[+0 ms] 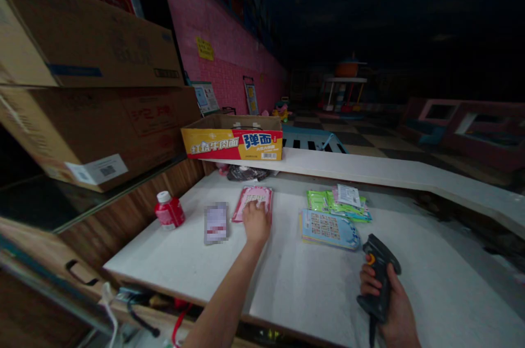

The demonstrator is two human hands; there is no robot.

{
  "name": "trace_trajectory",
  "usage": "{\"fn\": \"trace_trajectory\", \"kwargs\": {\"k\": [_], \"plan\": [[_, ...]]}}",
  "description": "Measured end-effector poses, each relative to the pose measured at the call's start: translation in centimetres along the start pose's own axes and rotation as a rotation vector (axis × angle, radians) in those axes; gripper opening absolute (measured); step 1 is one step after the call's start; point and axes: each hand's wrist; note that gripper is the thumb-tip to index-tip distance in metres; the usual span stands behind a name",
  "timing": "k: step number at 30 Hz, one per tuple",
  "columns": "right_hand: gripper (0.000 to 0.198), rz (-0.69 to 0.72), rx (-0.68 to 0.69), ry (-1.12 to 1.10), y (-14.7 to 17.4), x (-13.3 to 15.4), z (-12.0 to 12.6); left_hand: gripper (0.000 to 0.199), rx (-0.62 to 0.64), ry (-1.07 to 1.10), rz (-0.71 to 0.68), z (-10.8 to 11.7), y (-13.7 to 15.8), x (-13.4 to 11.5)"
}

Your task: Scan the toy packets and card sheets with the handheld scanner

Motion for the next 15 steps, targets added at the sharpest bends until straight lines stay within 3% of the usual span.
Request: {"fn": "trace_trajectory", "kwargs": {"k": [4,15], "plan": [[0.035,0.003,0.004,-0.009,-0.2,-0.1,0.6,0.045,-0.035,-0.142,0.272,1.4,-0.6,3.2],[0.035,0.035,-0.003,0.018,-0.4,-0.5,0.3,0.065,0.006,-0.195,0.312,3.1,1.7,4.1]]}}
Point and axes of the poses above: each hand's wrist, its own y-axis away from the middle knuckle, its own z-axis out of the back of the hand, x = y × z, and after that the axes turned 12 degrees about x, right-handed
